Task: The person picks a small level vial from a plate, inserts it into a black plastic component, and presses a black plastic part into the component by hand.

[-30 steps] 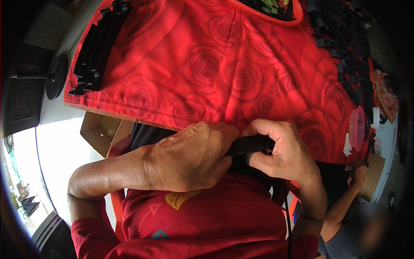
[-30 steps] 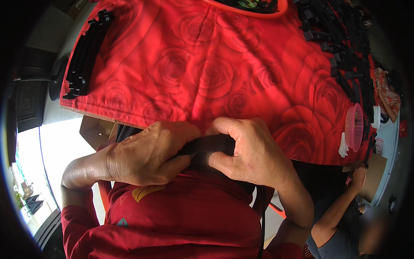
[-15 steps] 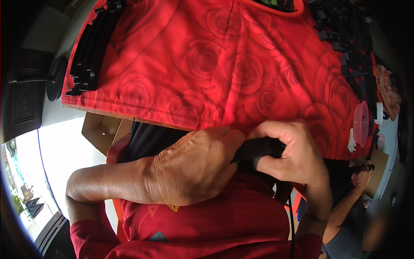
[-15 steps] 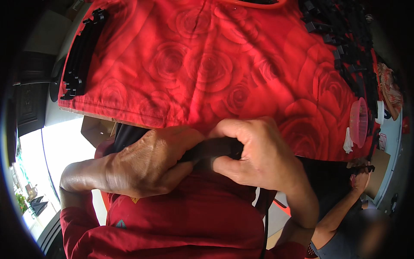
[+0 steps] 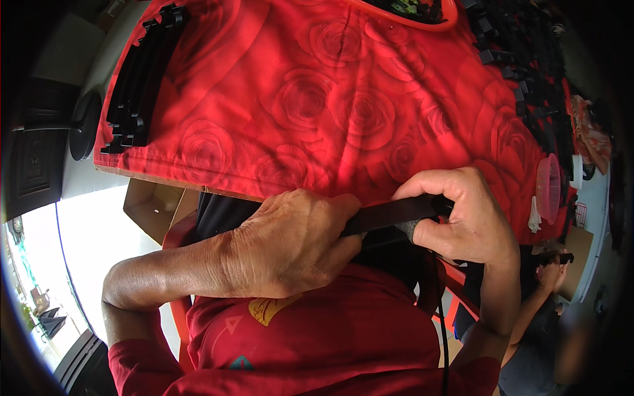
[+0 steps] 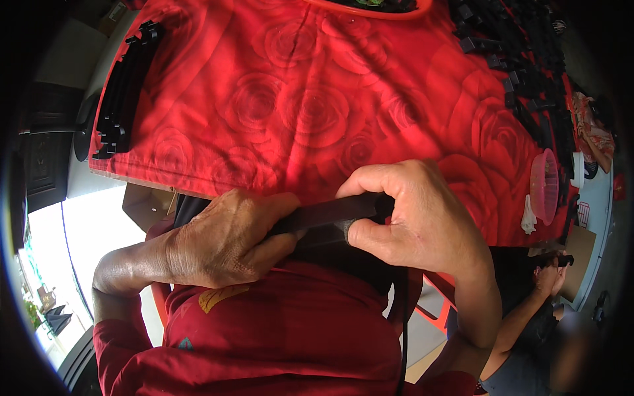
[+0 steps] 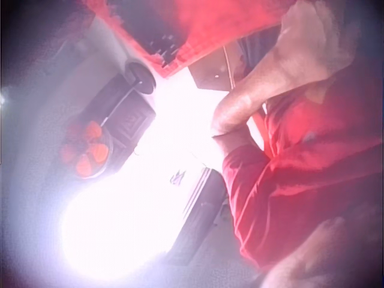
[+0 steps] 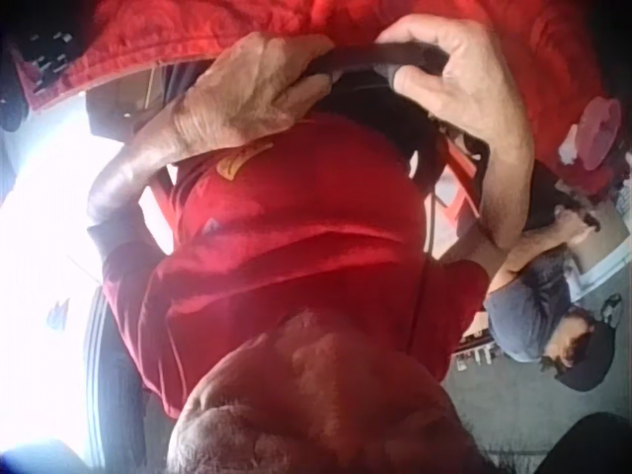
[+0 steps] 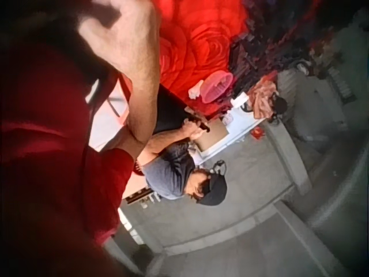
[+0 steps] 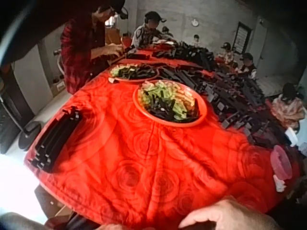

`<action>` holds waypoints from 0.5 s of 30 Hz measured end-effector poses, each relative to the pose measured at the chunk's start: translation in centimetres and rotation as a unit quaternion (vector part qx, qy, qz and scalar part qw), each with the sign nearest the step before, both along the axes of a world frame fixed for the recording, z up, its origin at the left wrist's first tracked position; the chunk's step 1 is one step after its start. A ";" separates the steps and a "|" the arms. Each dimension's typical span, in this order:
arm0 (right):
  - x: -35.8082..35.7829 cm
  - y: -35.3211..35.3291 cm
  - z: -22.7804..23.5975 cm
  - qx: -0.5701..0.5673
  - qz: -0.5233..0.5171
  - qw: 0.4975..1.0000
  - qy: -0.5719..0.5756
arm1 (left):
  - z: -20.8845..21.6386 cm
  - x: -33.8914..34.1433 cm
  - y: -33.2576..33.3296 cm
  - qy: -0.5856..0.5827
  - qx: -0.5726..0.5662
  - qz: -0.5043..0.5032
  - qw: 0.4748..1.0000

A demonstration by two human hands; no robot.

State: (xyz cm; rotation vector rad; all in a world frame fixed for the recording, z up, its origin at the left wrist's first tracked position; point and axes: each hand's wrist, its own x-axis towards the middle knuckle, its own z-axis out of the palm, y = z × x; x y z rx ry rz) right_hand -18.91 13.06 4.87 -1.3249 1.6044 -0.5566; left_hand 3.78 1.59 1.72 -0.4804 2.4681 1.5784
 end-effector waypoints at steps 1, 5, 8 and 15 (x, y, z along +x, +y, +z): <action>0.2 0.2 0.0 -0.012 -0.011 1.000 -0.008 | 0.1 0.0 0.1 -0.001 0.002 -0.001 1.000; 0.4 0.2 0.6 0.030 -0.011 0.999 0.001 | -0.1 0.0 0.5 -0.011 -0.001 -0.002 1.000; 0.8 0.5 0.5 0.017 -0.031 0.999 -0.022 | 0.2 0.1 0.7 -0.012 -0.011 0.000 1.000; 1.2 0.4 1.2 0.043 -0.035 0.998 -0.028 | 1.6 -0.4 0.5 -0.071 -0.046 -0.034 0.996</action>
